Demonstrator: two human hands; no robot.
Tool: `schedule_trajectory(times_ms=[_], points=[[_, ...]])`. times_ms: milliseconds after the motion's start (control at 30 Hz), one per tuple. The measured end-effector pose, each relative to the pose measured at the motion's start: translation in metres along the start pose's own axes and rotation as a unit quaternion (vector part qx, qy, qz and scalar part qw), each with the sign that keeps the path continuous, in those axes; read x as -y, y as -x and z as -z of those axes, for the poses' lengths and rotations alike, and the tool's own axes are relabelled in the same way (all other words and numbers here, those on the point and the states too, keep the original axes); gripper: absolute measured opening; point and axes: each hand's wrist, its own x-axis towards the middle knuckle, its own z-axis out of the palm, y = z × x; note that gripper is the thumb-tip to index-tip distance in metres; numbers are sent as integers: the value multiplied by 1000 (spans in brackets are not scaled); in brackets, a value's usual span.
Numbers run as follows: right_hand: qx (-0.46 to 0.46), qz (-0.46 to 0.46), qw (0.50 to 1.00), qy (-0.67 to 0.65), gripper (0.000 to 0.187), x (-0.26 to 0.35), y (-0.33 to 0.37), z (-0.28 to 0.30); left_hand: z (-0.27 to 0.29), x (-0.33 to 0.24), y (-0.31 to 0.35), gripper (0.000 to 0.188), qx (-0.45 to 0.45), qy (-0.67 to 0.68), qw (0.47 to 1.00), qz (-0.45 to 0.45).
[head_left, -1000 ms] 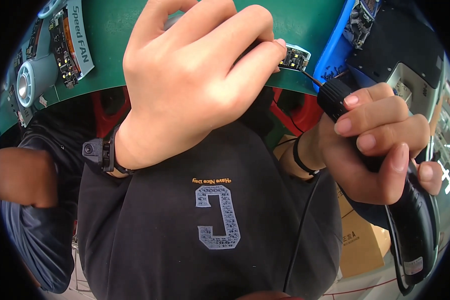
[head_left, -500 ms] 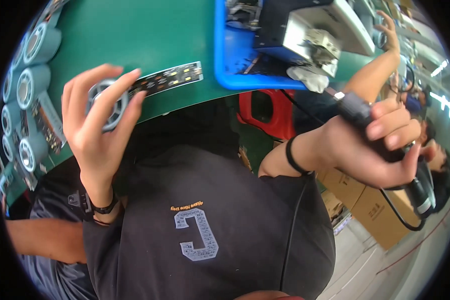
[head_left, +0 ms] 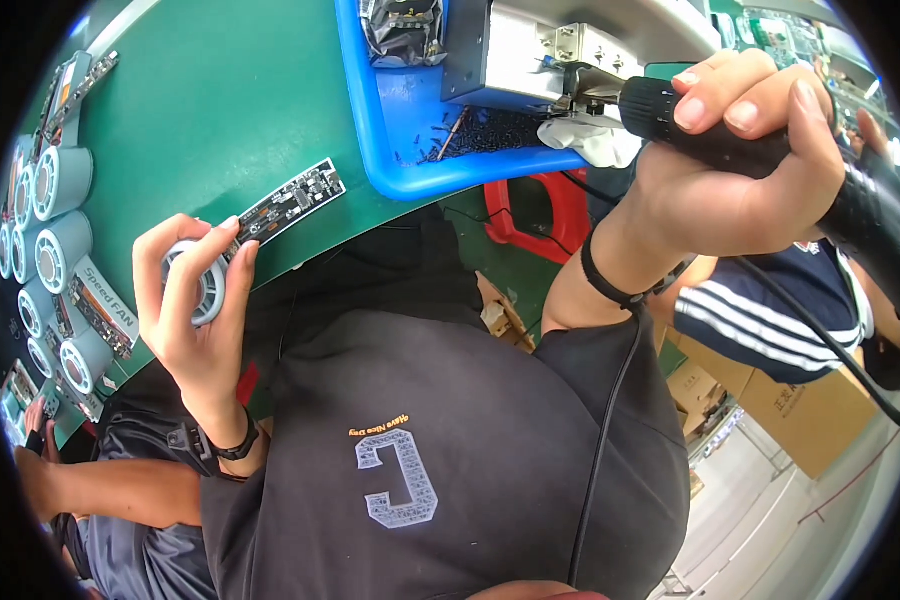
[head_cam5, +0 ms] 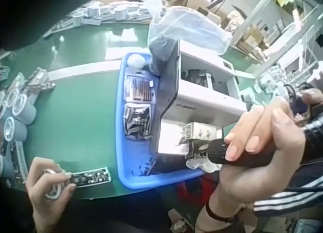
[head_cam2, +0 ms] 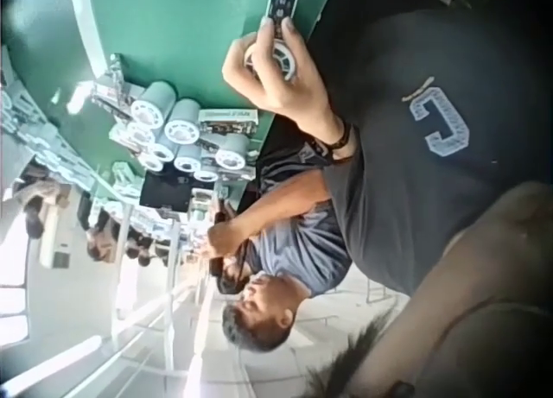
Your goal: The person picks up a circuit board and a fan, aligns them, and uses a power screwdriver to fasten the components together. After setting the unit aside, they repeat the process with another set of components.
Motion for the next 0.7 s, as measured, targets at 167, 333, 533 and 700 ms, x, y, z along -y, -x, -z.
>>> schedule_trajectory(times_ms=[167, 333, 533, 700], points=[[108, 16, 994, -27, 23, -10, -3, 6, 2, -5, 5, 36, -18, 9, 999, 32], [73, -8, 972, 225, 12, 4, 32, -21, -21, -1, -6, 49, -118, 99, 988, 9], [36, 115, 992, -46, 15, 44, 1, -9, -21, 22, 13, 54, -146, 152, 977, -5], [-21, 31, 999, 12, 13, 26, -2, 4, -20, 16, 11, 51, -133, 157, 979, 8]])
